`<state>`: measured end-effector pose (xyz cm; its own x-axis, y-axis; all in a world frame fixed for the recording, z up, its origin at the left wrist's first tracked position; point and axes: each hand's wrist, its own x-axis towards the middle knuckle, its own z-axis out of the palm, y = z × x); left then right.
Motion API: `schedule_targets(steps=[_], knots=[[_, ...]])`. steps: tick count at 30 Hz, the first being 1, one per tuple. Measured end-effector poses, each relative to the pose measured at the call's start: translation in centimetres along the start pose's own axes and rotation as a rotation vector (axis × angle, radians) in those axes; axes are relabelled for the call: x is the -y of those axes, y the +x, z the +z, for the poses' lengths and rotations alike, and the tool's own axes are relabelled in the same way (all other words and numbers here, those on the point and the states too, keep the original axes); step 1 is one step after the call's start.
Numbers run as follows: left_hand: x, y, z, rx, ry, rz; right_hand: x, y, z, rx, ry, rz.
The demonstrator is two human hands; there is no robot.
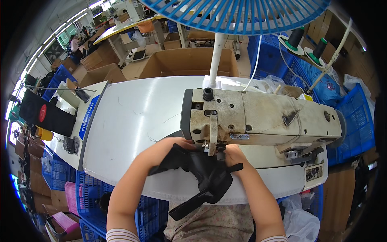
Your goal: The person aligns shoe pieces and stitches them together using a sewing machine, then trims the thread with a thread clipper. The person then places the sewn piece into a basket and repeats the sewing process on another set of pieces.
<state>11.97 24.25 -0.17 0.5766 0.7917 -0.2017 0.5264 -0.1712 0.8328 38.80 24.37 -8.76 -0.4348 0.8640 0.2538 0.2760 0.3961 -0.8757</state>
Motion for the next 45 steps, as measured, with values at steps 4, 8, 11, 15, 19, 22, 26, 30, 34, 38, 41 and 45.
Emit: schedule_targets(steps=[4, 8, 11, 15, 19, 22, 26, 30, 34, 38, 41, 45], knots=[[-1.2, -6.6, 2.3, -0.917, -0.221, 0.529, 0.0, -0.3, -0.5, -0.115, 0.031, -0.039], [-1.3, -9.2, 7.3, -0.354, -0.231, -0.056, 0.6, 0.0, -1.3, 0.009, -0.029, -0.032], [3.4, -6.4, 5.9, -0.433, -0.724, -0.148, 1.8, -0.2, -1.1, -0.054, -0.116, -0.034], [5.3, -1.6, 0.0, -0.496, -0.416, -0.168, 4.3, -2.5, 3.4, -0.05, -0.449, 0.031], [-0.6, -0.5, -0.7, -0.302, -0.539, -0.162, 5.1, -4.1, 5.4, -0.2, -0.445, -0.006], [-1.4, -2.4, 4.2, -0.181, -0.797, -0.201, 2.7, -4.5, 5.4, -0.162, -0.24, 0.011], [-1.8, -3.4, 10.8, -0.193, -0.89, -0.289, 1.8, -4.2, 2.4, 0.026, 0.279, 0.079], [-0.8, -3.0, 11.3, -0.164, -0.821, -0.189, 2.8, -4.5, -0.2, 0.221, 0.615, 0.091], [-1.3, -3.2, 11.4, -0.223, -0.758, -0.157, 6.3, -5.2, 1.6, 0.146, 0.359, 0.067], [-3.2, -4.7, 10.0, -0.112, -0.985, -0.049, 9.2, -5.1, 3.1, -0.09, 0.045, -0.017], [-3.5, -4.2, 10.8, -0.336, -0.925, -0.272, 8.5, -5.2, 4.1, -0.074, -0.098, -0.002], [-3.9, -3.7, 10.1, -0.459, -0.742, -0.375, 5.9, -2.9, -0.8, 0.17, -0.06, 0.215]])
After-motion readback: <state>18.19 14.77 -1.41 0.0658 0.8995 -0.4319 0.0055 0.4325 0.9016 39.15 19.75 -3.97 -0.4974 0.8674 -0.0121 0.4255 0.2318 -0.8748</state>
